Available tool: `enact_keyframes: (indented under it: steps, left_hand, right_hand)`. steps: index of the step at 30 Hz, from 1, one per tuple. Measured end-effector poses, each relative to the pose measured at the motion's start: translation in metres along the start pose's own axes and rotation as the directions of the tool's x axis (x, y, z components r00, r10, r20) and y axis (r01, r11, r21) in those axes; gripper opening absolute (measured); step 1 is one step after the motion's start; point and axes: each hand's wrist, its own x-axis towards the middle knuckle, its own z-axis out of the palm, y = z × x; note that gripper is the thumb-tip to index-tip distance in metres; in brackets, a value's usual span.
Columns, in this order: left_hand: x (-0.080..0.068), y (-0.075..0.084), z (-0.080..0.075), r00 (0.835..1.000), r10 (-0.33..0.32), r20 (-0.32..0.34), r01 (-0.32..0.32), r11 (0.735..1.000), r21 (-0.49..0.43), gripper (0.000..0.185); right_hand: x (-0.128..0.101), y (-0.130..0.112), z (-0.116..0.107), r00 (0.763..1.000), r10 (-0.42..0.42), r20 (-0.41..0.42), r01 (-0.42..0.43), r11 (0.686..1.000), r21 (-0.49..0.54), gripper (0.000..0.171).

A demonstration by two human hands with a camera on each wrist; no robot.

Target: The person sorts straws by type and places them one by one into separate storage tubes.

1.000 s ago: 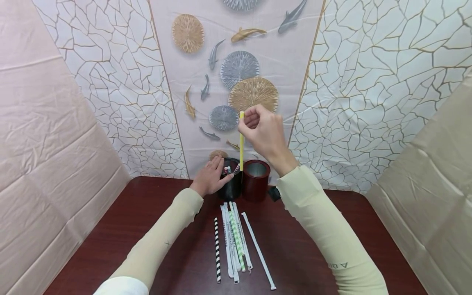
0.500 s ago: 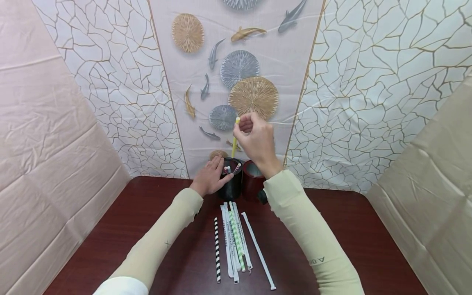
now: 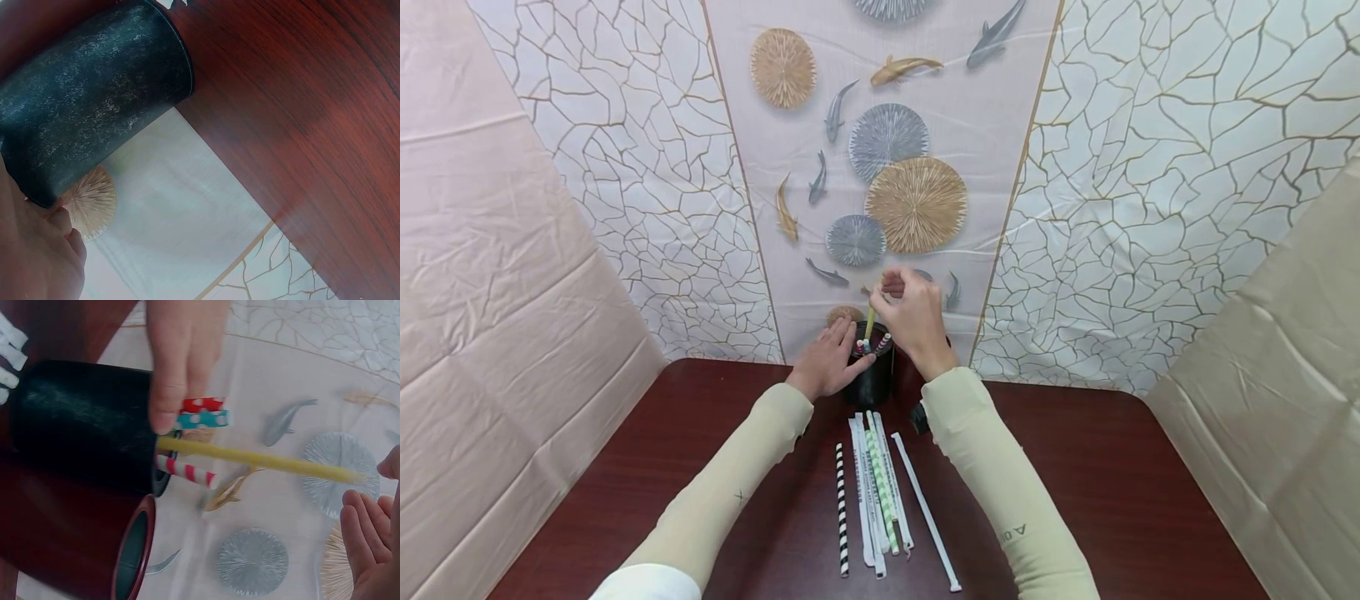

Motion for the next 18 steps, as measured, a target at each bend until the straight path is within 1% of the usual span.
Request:
enact_keyframes:
  steps: [3, 8, 11, 18]
  left_hand:
    - [0.000, 0.000, 0.000, 1.000, 0.005, -0.010, -0.005, 1.000, -0.002, 0.092]
    - [-0.002, 0.001, -0.002, 1.000, 0.014, -0.022, -0.015, 1.000, -0.001, 0.091]
    - [-0.003, 0.001, -0.002, 1.000, 0.016, -0.021, -0.016, 1.000, 0.000, 0.090]
    - [-0.005, 0.001, -0.003, 1.000, 0.020, -0.020, -0.020, 1.000, -0.012, 0.090]
  right_hand:
    - [-0.005, 0.004, 0.000, 1.000, 0.018, 0.020, -0.018, 1.000, 0.003, 0.021]
    - [-0.009, 0.008, -0.006, 0.999, -0.022, 0.028, 0.022, 1.000, 0.001, 0.021]
    - [-0.012, 0.009, -0.012, 0.999, -0.029, 0.046, 0.030, 0.999, -0.013, 0.021]
    - [-0.020, 0.007, -0.026, 0.993, 0.004, 0.120, 0.004, 0.998, -0.070, 0.021]
